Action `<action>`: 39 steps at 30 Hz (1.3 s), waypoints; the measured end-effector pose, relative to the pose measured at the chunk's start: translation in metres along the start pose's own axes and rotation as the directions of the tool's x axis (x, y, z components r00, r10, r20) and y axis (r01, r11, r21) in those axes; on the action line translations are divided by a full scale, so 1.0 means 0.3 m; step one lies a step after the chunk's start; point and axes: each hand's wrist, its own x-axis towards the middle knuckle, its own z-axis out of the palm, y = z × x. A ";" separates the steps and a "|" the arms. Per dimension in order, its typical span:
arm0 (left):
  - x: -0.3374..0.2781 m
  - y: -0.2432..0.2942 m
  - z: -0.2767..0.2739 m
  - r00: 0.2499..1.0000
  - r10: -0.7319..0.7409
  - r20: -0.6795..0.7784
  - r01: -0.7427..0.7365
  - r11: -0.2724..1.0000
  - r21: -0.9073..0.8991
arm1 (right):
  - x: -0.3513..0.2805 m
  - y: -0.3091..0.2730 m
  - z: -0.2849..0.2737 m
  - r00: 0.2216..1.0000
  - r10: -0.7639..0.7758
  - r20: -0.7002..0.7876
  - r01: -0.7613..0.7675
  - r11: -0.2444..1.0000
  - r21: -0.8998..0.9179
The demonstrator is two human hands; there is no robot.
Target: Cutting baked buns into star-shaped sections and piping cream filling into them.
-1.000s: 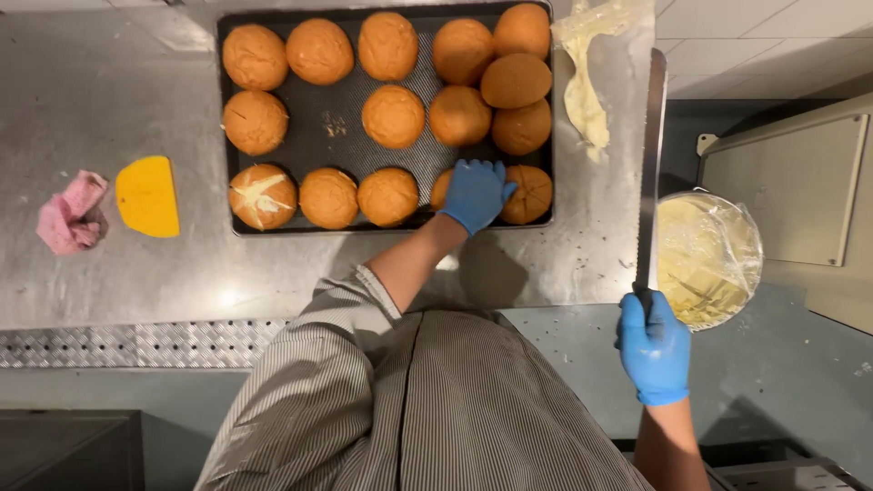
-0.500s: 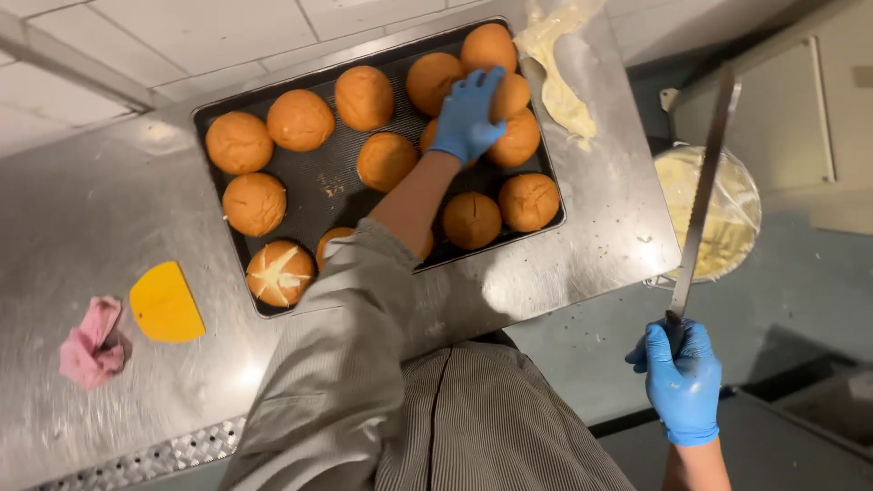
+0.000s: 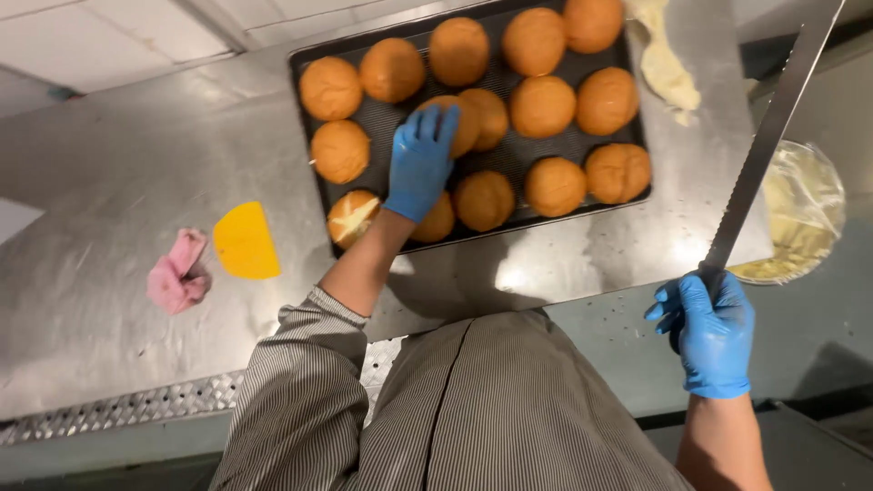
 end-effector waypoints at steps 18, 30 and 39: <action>-0.237 -0.480 -0.073 0.914 -0.401 0.065 0.397 0.916 0.061 | -0.090 -0.003 0.066 0.998 -0.059 0.036 0.062 0.995 -0.078; -0.133 -0.139 -0.076 0.970 -0.231 0.071 0.236 0.969 -0.079 | -0.167 0.047 0.037 0.999 -0.039 -0.030 0.036 0.996 -0.080; -0.018 -0.038 -0.001 0.933 -0.348 -0.087 0.244 0.795 -0.556 | -0.188 0.005 0.067 0.999 -0.003 -0.049 0.000 0.999 -0.045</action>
